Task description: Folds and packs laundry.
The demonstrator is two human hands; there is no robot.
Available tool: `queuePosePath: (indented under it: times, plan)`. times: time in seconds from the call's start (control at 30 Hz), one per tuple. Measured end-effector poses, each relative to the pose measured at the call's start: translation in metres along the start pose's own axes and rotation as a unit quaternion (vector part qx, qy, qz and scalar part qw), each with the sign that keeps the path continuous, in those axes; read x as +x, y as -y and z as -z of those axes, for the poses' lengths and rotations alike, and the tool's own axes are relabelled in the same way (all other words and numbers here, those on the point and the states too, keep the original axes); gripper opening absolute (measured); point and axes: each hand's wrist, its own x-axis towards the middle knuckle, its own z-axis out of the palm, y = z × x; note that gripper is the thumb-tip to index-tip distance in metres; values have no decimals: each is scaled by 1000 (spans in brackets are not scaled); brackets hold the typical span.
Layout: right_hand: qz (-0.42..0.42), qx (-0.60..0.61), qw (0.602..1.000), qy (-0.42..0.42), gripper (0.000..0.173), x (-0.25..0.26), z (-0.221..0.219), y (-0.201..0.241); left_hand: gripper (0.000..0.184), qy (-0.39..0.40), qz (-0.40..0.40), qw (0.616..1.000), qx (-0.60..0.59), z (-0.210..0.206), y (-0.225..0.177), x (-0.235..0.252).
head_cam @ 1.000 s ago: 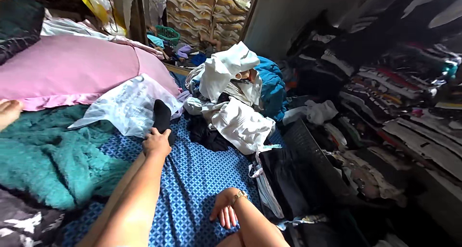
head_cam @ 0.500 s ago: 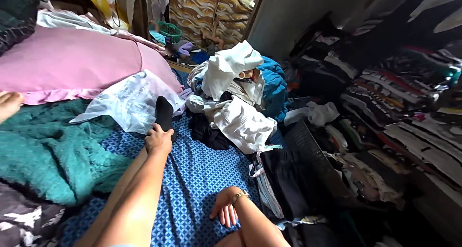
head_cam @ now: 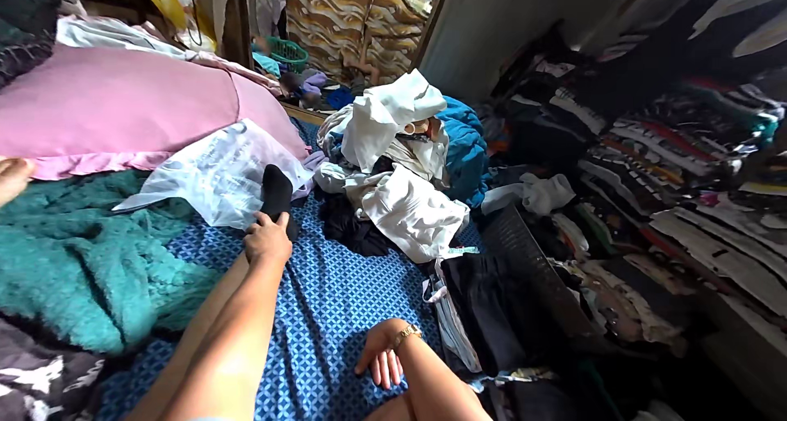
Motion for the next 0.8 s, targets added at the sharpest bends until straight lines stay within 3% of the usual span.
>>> queuePosePath:
  times: [0.2,0.33,0.47,0.6,0.8]
  plan:
    - [4,3,1000,2,40,-1,-1,0,47,-13,14,998,-63,7,3,3]
    - [11,13,1000,1,38,-3,-1,0,42,-25,28,996,-82,10,5,3]
    - [15,-13,1000,-3,39,-1,-1,0,49,-14,16,999,-36,6,2,2]
    - [5,-4,1000,-1,40,0,-1,0,85,7,8,999,30,-1,0,3]
    - [-3,13,1000,6,40,0,0,0,72,1,14,1000,6,0,1,3]
